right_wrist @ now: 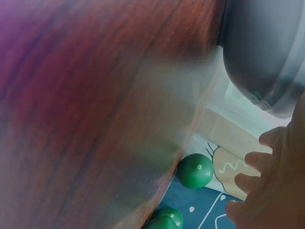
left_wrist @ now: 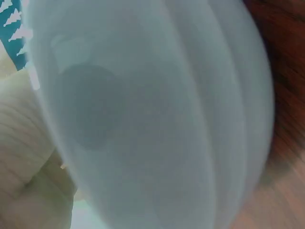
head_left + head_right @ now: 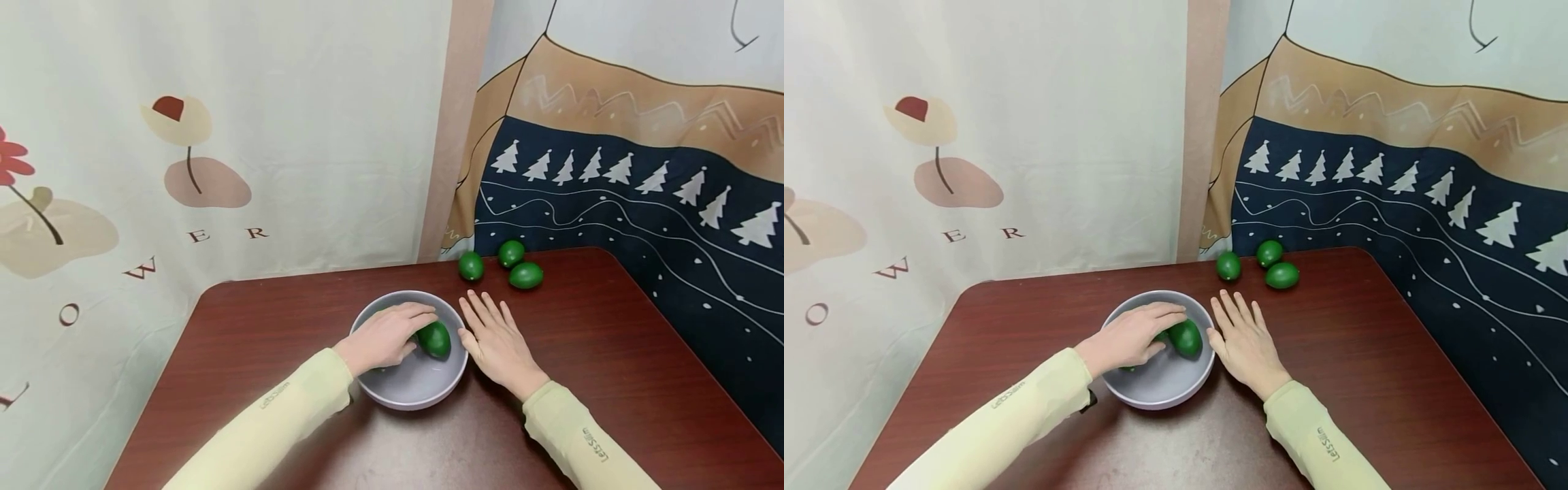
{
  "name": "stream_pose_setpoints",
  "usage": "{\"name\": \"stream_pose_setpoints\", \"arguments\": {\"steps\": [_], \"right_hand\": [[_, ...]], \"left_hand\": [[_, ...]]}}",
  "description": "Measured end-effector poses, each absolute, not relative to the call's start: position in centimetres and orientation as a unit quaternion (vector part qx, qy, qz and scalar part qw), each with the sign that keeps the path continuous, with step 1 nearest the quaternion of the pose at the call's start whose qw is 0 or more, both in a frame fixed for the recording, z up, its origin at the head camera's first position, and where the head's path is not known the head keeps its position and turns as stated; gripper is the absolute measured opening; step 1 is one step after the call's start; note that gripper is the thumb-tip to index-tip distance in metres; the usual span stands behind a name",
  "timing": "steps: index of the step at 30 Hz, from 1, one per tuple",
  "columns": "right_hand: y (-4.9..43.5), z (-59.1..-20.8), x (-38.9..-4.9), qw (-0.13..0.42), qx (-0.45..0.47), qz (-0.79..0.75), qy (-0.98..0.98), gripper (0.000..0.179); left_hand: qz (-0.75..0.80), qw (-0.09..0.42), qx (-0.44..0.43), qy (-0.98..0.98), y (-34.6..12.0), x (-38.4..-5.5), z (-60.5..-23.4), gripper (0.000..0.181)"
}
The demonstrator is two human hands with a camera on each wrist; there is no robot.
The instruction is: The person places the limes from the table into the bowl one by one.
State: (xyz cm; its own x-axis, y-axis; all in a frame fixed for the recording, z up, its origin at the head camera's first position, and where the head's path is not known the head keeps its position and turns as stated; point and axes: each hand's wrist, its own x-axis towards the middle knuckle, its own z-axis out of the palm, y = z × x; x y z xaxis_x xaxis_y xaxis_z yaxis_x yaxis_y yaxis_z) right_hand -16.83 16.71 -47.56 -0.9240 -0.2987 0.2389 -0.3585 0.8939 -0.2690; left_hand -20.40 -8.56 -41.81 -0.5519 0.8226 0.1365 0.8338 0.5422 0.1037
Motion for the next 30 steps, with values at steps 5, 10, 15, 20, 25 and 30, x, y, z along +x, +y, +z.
{"name": "stream_pose_setpoints", "arguments": {"steps": [5,10,15,20,25,30], "right_hand": [[16.8,-47.5,-16.8,0.089,0.167,0.151,-0.970,0.062],[16.7,-47.5,-16.8,0.091,0.167,0.154,-0.970,0.062],[16.7,-47.6,-16.8,0.097,0.169,0.155,-0.969,0.061],[16.7,-47.6,-16.9,0.095,0.169,0.155,-0.969,0.061],[16.7,-47.6,-16.8,0.094,0.168,0.153,-0.969,0.061],[16.7,-47.6,-16.9,0.093,0.168,0.152,-0.970,0.062]], "left_hand": [[-0.090,0.056,-0.469,-0.877,-9.7,-20.3,-42.0,0.055],[-0.110,0.085,-0.470,-0.872,-10.7,-20.2,-42.4,0.051],[-0.117,0.107,-0.467,-0.870,-11.6,-19.8,-42.6,0.051],[-0.117,0.127,-0.455,-0.874,-12.5,-19.5,-43.0,0.054],[-0.118,0.136,-0.443,-0.878,-13.3,-19.1,-43.4,0.051],[-0.121,0.141,-0.430,-0.883,-14.0,-18.6,-43.5,0.047]]}}
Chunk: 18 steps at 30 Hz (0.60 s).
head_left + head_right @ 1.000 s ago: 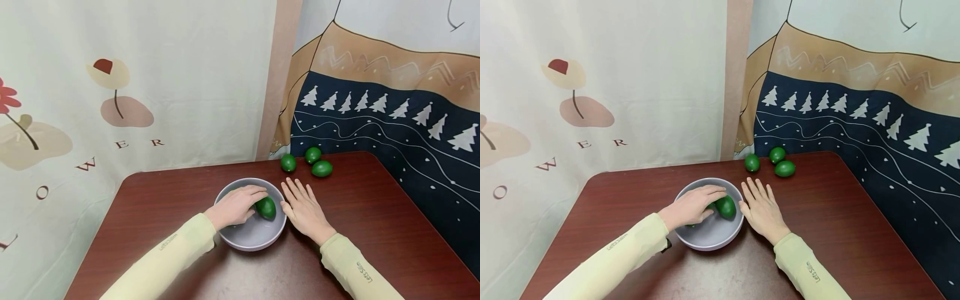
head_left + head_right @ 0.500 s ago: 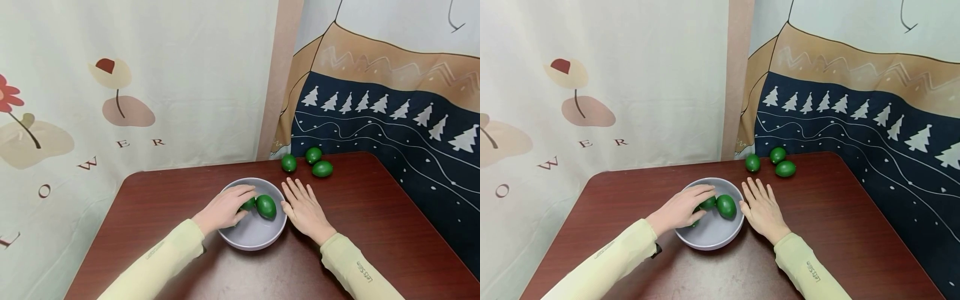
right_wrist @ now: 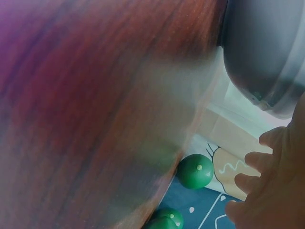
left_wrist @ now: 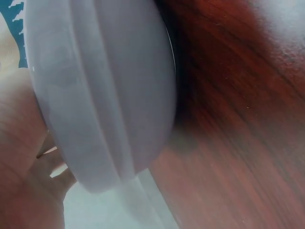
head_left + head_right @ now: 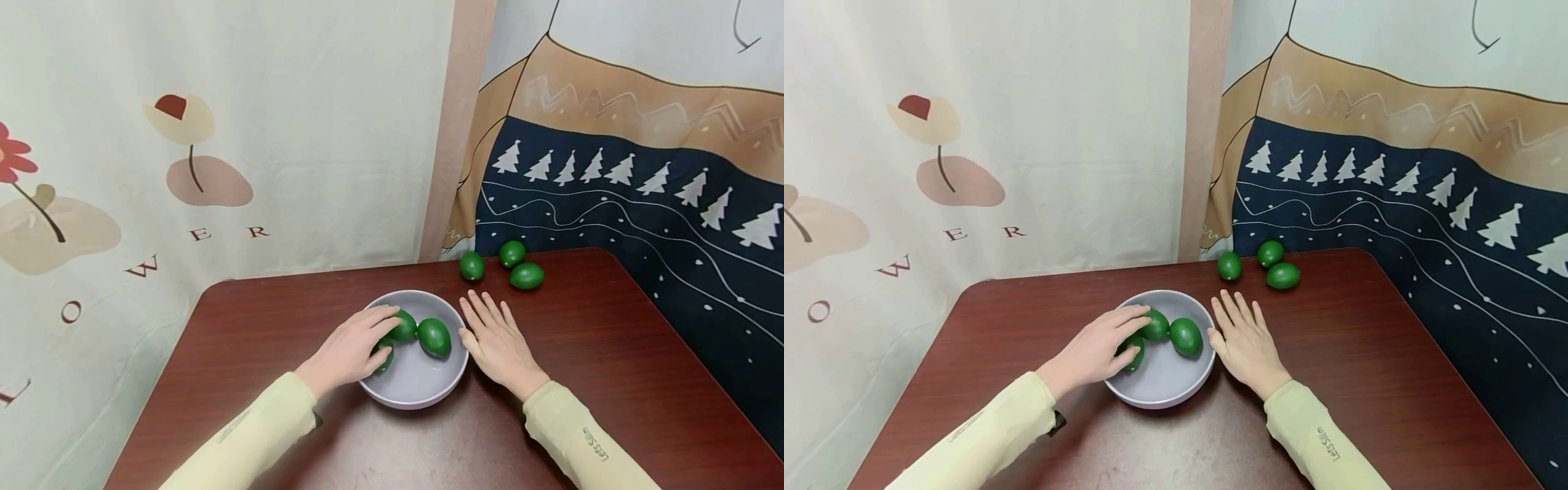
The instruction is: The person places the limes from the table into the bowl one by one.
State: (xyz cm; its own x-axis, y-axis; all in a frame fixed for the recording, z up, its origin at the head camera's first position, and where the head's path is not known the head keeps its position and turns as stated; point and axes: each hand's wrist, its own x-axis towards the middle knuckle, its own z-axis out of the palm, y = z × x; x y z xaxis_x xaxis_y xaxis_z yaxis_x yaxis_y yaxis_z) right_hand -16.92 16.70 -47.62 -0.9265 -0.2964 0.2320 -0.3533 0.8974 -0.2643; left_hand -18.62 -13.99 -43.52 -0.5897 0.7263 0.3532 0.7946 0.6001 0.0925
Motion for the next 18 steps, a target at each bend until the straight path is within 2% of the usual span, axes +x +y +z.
{"name": "stream_pose_setpoints", "arguments": {"steps": [18], "right_hand": [[16.8,-47.7,-16.9,0.098,0.168,0.155,-0.969,0.061]], "left_hand": [[-0.179,0.196,-0.352,-0.897,-16.5,-16.9,-44.8,0.046]]}}
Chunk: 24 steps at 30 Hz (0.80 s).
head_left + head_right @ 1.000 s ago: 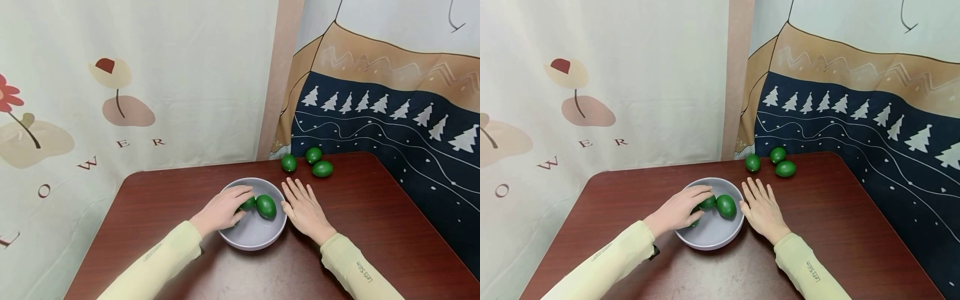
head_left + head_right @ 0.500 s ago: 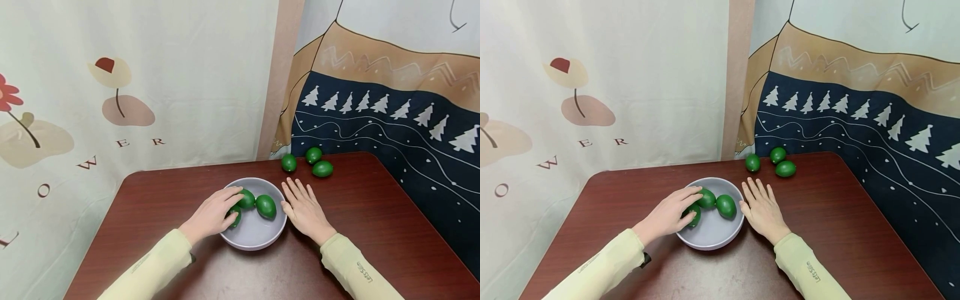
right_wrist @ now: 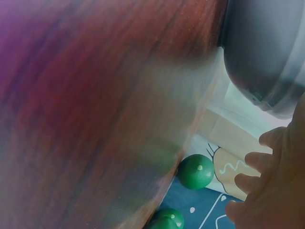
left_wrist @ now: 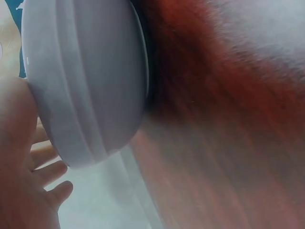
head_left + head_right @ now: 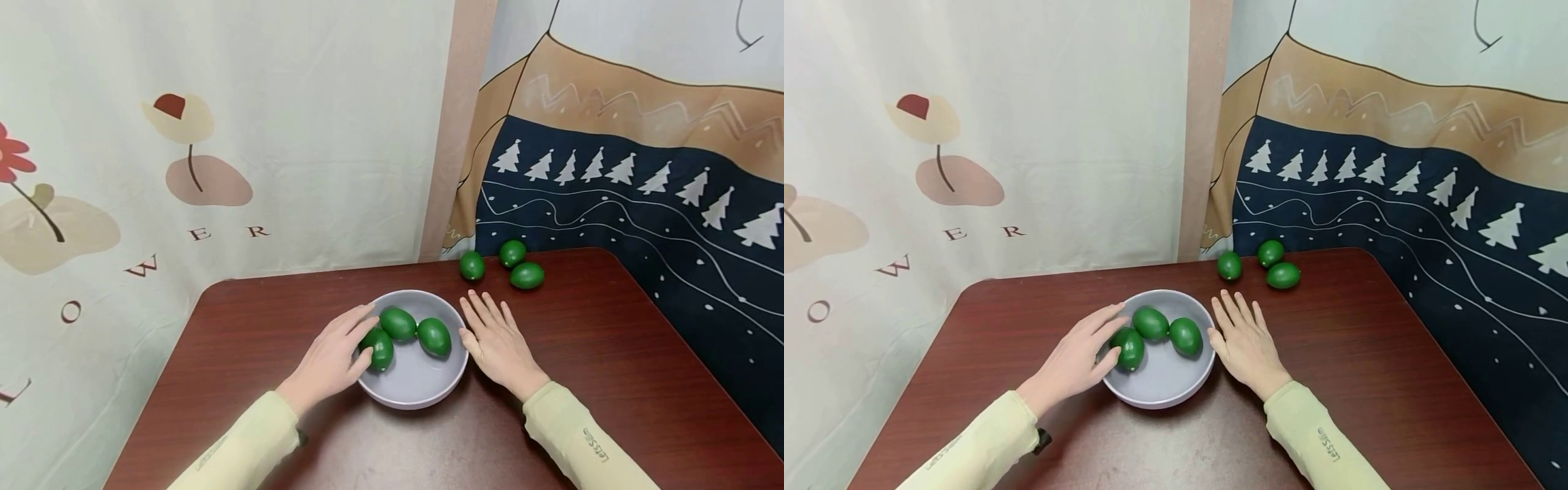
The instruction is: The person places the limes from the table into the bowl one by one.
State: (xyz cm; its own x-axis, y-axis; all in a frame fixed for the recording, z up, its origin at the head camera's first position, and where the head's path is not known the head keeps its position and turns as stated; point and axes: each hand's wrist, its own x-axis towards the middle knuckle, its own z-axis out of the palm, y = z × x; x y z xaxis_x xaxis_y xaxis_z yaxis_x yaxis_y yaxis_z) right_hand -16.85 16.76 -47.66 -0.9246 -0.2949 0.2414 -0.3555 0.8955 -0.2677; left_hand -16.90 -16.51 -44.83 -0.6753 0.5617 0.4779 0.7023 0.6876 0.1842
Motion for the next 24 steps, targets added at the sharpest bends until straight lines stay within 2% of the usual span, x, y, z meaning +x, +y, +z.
{"name": "stream_pose_setpoints", "arguments": {"steps": [10,24], "right_hand": [[16.8,-47.6,-16.8,0.097,0.170,0.153,-0.969,0.061],[16.7,-47.5,-16.8,0.082,0.166,0.155,-0.970,0.061]], "left_hand": [[-0.201,0.207,-0.306,-0.907,-17.7,-16.2,-46.3,0.054],[-0.194,0.196,-0.252,-0.928,-18.2,-15.0,-47.5,0.054]]}}
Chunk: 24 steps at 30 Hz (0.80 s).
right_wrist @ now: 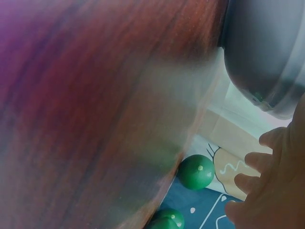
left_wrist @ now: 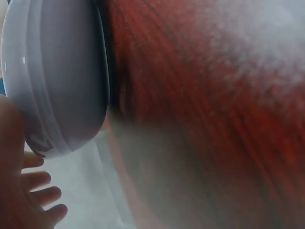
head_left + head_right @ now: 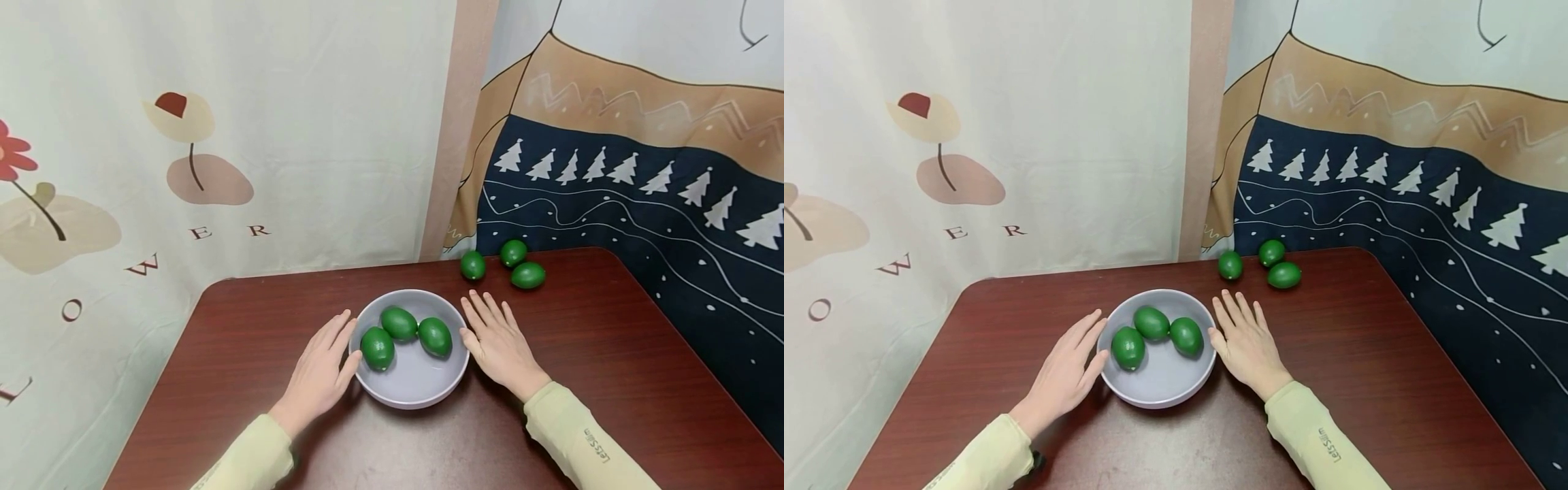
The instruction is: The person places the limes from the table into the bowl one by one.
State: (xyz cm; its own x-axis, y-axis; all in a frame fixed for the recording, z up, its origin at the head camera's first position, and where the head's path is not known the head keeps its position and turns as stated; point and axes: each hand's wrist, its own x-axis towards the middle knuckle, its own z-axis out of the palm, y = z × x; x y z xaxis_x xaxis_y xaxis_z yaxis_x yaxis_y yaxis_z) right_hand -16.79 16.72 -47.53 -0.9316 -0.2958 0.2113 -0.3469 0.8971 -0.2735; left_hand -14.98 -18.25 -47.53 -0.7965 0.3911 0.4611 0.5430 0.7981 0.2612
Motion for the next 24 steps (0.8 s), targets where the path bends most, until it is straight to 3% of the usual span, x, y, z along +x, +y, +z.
{"name": "stream_pose_setpoints", "arguments": {"steps": [12,24], "right_hand": [[16.8,-47.5,-16.6,0.083,0.166,0.157,-0.970,0.061],[16.8,-47.5,-16.6,0.088,0.161,0.153,-0.971,0.063]], "left_hand": [[-0.172,0.175,-0.211,-0.946,-17.9,-14.2,-47.9,0.055],[-0.164,0.204,-0.176,-0.949,-17.1,-13.6,-48.5,0.054]]}}
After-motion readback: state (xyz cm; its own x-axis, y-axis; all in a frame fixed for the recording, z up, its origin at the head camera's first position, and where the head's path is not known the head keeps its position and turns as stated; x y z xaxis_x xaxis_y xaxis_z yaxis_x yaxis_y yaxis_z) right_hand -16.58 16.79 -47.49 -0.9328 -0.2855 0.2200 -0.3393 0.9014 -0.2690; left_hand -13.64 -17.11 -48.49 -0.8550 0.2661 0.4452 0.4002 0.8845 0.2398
